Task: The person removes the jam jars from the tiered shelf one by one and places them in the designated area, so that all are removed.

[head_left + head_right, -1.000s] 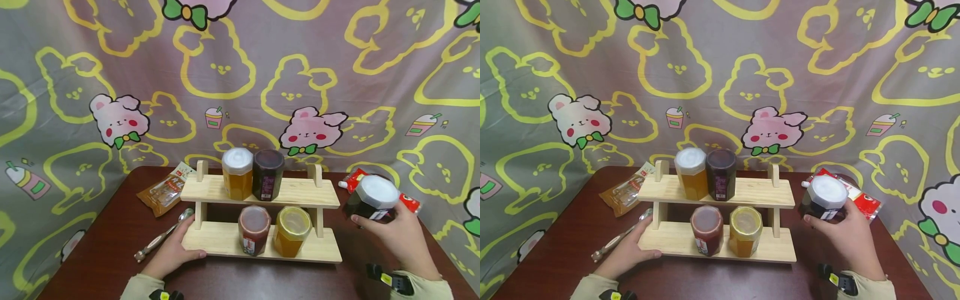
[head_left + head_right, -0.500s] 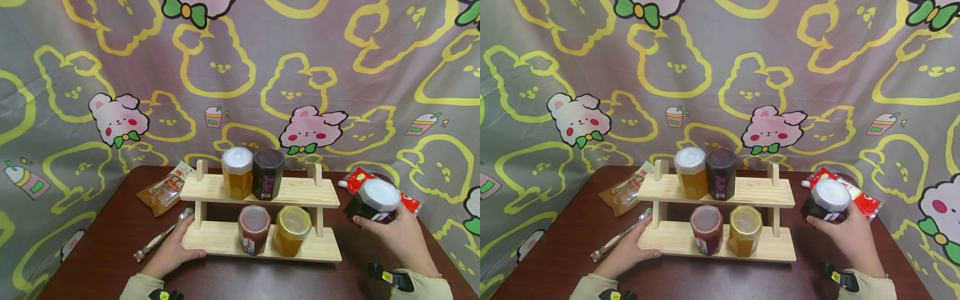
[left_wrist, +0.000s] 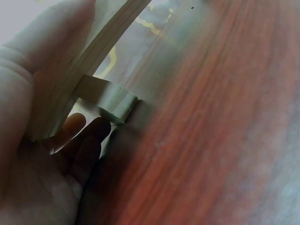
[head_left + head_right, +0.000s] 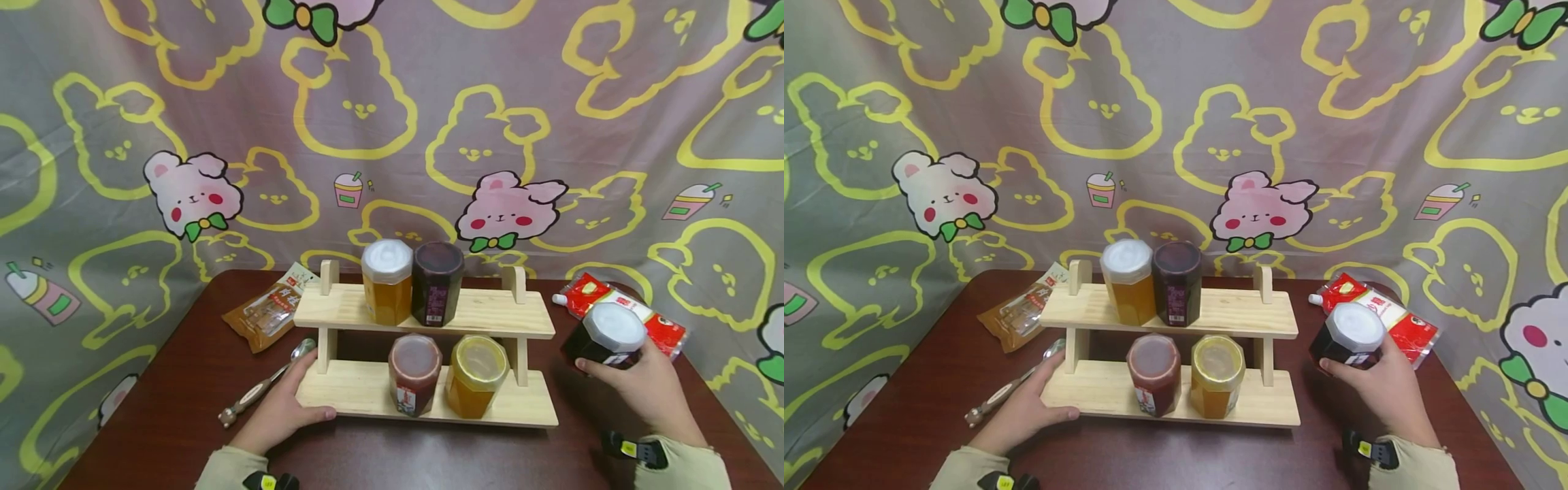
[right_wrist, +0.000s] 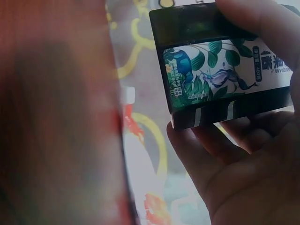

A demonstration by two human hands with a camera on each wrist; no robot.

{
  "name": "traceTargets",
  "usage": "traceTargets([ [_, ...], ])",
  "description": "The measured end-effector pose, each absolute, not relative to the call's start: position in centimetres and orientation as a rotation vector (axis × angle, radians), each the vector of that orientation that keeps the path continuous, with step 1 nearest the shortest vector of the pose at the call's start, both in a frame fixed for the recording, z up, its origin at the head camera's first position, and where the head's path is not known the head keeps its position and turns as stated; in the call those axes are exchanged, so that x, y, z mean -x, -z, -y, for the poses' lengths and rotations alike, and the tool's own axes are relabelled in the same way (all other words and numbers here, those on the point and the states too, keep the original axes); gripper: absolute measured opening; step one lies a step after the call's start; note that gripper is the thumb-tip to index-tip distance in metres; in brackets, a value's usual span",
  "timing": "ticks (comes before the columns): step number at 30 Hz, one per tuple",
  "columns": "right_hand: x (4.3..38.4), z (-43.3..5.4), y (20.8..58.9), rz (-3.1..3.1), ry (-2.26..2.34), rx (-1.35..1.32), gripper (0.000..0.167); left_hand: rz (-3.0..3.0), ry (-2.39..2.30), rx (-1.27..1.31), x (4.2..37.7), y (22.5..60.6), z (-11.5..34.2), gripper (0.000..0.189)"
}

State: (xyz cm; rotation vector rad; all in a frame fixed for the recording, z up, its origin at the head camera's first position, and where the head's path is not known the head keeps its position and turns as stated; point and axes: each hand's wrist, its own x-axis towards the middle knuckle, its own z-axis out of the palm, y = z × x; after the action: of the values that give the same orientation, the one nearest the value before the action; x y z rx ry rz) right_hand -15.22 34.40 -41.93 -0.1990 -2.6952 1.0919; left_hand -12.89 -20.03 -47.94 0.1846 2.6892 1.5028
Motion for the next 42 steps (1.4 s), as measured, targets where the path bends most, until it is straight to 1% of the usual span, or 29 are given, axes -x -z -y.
traceTargets([
  [9,15.6,-35.1,43.2,2.752,-1.077,0.255,0.100,-2.691,-1.513,-0.198,12.9,48.1,20.1,0.111],
  [20,16.1,-35.8,44.3,2.819,-1.093,0.354,0.107,-2.712,-1.515,-0.219,12.9,48.3,20.1,0.112],
  [26,16.2,-36.0,44.9,2.819,-1.095,0.349,0.106,-2.697,-1.528,-0.219,12.9,48.3,20.1,0.111],
  [33,16.4,-36.3,45.5,2.821,-1.155,0.389,0.109,-2.697,-1.520,-0.211,12.9,48.2,20.0,0.111],
  [42,16.6,-36.5,46.3,2.813,-1.199,0.420,0.107,-2.697,-1.524,-0.198,12.9,48.0,20.0,0.111],
])
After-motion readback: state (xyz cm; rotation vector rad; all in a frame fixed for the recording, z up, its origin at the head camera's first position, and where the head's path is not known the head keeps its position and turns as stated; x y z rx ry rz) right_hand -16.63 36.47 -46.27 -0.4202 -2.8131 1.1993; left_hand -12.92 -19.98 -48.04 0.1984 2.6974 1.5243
